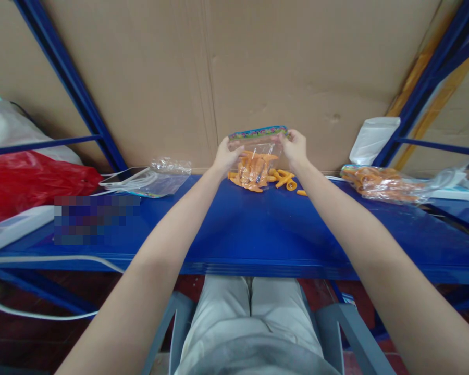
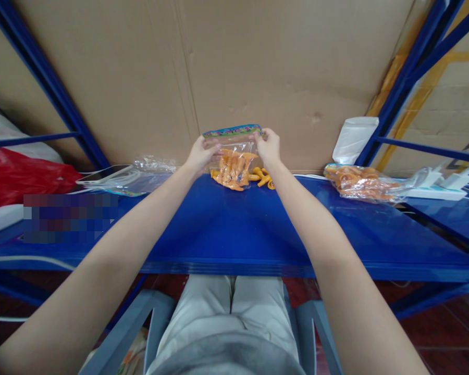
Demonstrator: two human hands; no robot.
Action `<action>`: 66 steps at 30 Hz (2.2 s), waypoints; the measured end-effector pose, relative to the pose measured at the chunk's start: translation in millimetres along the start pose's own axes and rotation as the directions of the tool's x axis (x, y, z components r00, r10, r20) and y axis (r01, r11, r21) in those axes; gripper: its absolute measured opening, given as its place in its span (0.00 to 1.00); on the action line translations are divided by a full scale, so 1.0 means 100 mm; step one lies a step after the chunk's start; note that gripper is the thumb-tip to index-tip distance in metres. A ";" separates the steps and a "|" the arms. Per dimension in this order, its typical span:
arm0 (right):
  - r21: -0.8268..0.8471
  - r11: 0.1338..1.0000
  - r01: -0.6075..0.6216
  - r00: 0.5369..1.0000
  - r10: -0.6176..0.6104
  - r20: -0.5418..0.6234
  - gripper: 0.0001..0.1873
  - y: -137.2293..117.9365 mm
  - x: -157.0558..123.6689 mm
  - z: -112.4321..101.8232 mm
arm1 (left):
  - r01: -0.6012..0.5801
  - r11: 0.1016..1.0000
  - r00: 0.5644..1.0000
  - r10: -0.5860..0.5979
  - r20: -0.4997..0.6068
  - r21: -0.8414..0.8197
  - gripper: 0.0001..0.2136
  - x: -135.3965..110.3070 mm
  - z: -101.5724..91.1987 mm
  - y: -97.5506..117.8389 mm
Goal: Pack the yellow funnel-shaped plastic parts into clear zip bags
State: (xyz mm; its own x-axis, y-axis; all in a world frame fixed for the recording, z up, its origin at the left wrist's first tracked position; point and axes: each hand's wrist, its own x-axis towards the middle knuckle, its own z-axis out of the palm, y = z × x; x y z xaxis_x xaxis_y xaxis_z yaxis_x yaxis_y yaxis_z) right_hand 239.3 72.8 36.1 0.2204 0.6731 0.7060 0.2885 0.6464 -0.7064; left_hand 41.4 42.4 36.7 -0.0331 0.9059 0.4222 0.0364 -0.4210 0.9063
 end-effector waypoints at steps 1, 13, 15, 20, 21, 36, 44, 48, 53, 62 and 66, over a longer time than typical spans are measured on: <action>-0.007 1.000 -0.002 1.000 0.002 0.007 0.15 -0.01 -0.02 0.00 | 0.029 0.999 1.000 -0.029 0.003 0.016 0.25 -0.01 -0.01 -0.03; -0.106 0.990 0.090 0.994 -0.083 0.068 0.27 -0.10 -0.01 0.02 | 0.196 0.978 0.978 -0.201 0.063 0.065 0.44 0.00 -0.01 -0.14; -0.125 0.986 0.114 0.993 -0.107 0.056 0.28 -0.07 0.05 0.03 | 0.172 0.983 0.976 -0.180 0.120 0.071 0.47 -0.02 0.00 -0.17; -0.102 0.994 0.042 0.999 -0.041 0.016 0.26 0.05 0.23 0.04 | -0.077 0.987 0.939 0.024 0.344 0.142 0.51 -0.13 0.03 -0.32; -0.086 0.996 0.010 1.000 -0.009 0.020 0.25 0.08 0.27 0.04 | -0.112 0.978 0.927 0.040 0.372 0.175 0.51 -0.14 0.04 -0.35; 0.045 0.998 0.047 0.998 -0.045 -0.037 0.23 -0.05 0.59 0.02 | -0.165 0.644 0.907 -0.197 0.371 0.747 0.44 -0.25 0.02 -0.51; 0.293 0.954 0.068 0.997 -0.058 -0.043 0.17 -0.34 0.42 -0.25 | -0.315 0.269 0.806 -0.432 0.406 0.910 0.37 -0.69 0.22 -0.35; 0.267 0.959 0.096 0.995 -0.092 -0.029 0.15 -0.40 0.12 -0.37 | -0.359 0.272 0.783 -0.433 0.446 0.893 0.36 -0.71 0.31 -0.38; 0.325 0.944 0.052 0.999 -0.047 -0.023 0.12 -0.36 -0.27 -0.50 | -0.359 0.244 0.789 -0.436 0.432 0.901 0.35 -0.60 0.40 -0.43; 0.364 0.920 -0.142 0.987 0.106 0.118 0.20 -0.35 -0.72 -0.60 | -0.278 0.474 0.797 -0.371 0.476 0.835 0.33 -0.42 0.38 -0.45; 0.349 0.920 -0.177 0.979 0.130 0.156 0.16 -0.32 -0.77 -0.60 | -0.115 0.859 0.823 -0.198 0.533 0.498 0.23 -0.23 0.10 -0.50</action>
State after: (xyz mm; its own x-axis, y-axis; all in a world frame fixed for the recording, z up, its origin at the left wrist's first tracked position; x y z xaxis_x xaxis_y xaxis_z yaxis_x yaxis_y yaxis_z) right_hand 268.8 -21.1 7.8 0.1081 0.7989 0.5916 -0.0994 0.6008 -0.7932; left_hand 50.6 42.9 -18.4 0.4975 0.8530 0.1576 0.5326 -0.4438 0.7207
